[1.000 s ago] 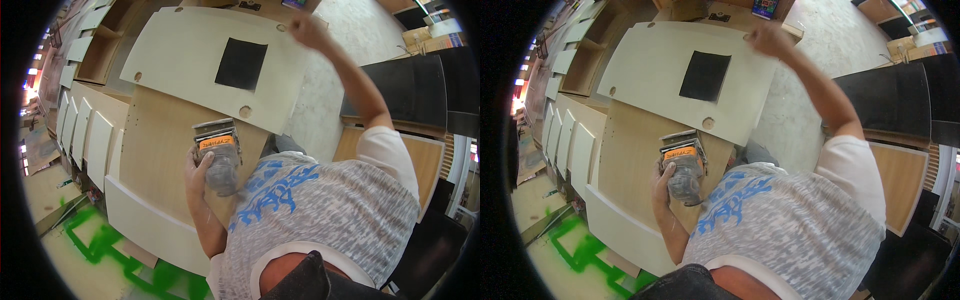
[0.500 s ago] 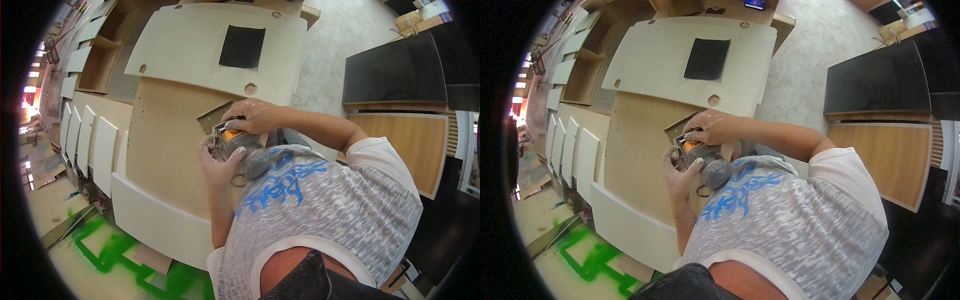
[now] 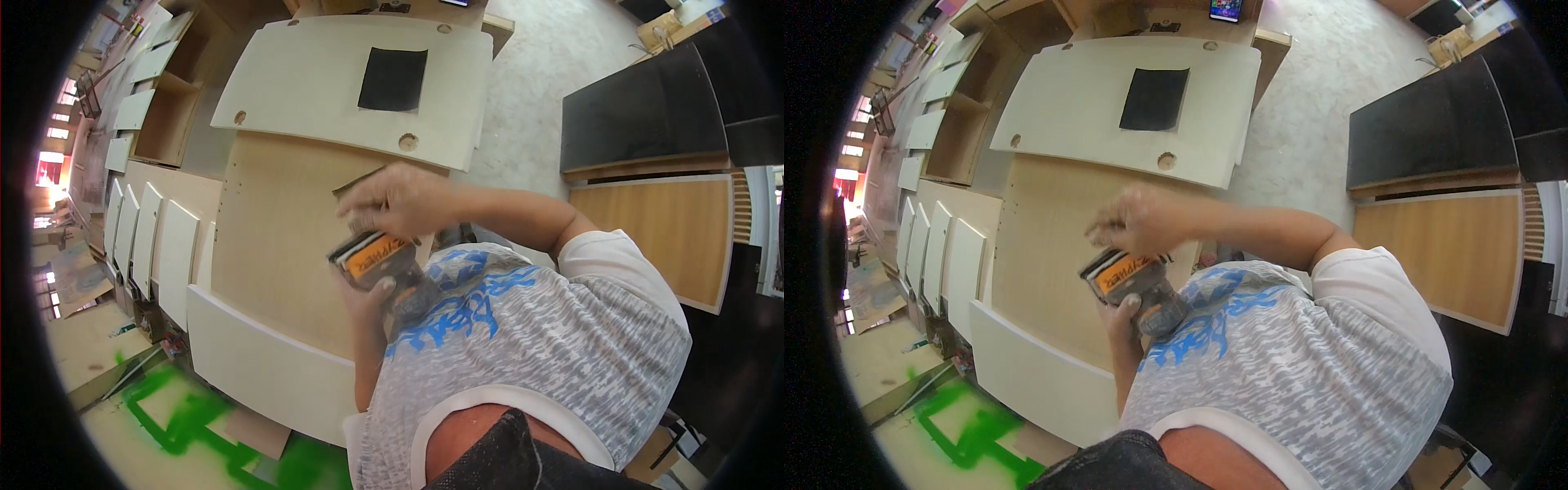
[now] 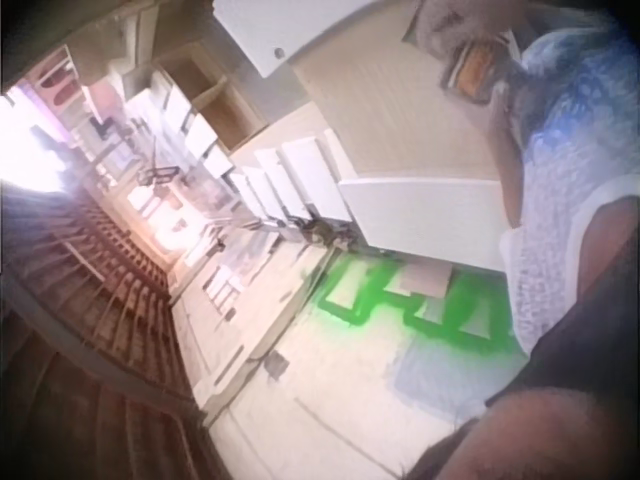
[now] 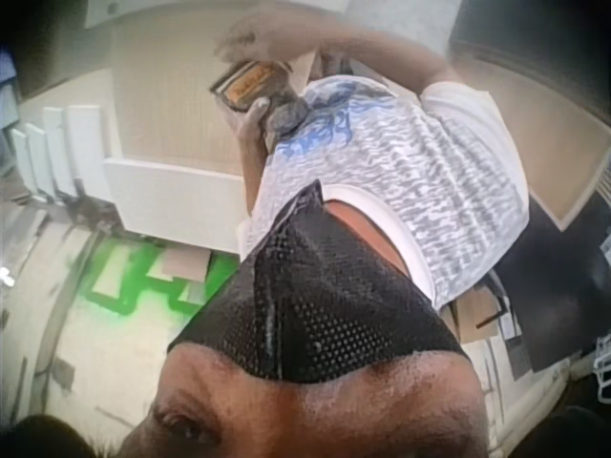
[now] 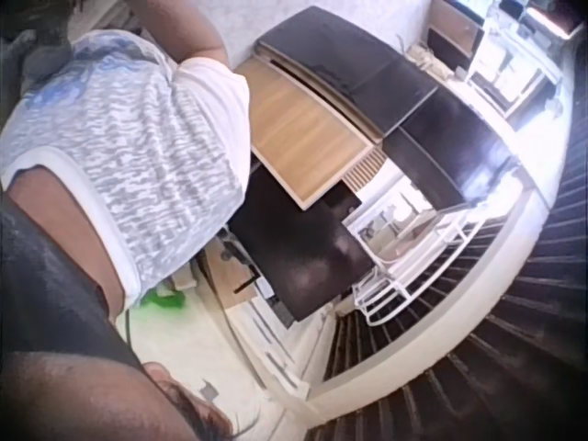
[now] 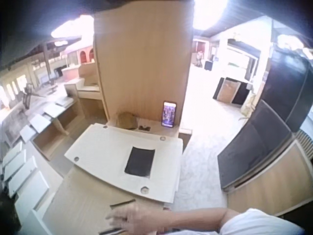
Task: Sanding the surface of wooden cabinet doors using an orbital power sander.
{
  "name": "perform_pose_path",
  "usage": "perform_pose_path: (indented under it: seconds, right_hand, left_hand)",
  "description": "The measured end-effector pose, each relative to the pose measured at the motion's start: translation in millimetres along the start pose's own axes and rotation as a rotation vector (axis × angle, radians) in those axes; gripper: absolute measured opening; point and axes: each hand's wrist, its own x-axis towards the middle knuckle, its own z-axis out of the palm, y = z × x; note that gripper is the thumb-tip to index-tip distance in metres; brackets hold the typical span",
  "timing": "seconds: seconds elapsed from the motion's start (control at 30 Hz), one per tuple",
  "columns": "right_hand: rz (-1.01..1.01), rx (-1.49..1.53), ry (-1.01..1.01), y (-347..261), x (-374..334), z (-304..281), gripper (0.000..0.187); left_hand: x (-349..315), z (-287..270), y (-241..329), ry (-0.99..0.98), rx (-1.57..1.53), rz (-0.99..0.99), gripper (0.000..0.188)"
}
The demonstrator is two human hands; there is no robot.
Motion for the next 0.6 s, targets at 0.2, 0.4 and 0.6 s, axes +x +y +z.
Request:
perform_pose_path:
  seconds: [0.2, 0.4, 0.6]
  right_hand:
    - [-0.021, -0.453, -0.031, 85.3, 16.7, 5.9, 0.035]
    - [-0.089, -0.891, -0.188, 93.8, 29.3, 51.9, 0.052]
    - [-0.514, -0.565, -0.048, 114.2, 94.0, 67.3, 0.043]
  left_hand:
    - [-5.9, -17.1, -9.1, -0.001, -0.040, 0.039, 0.097]
    - [-1.9, -21.3, -19.7, -0.034, -0.056, 0.016, 0.095]
    - [5.4, -24.5, -24.0, -0.097, -0.048, -0.013, 0.093]
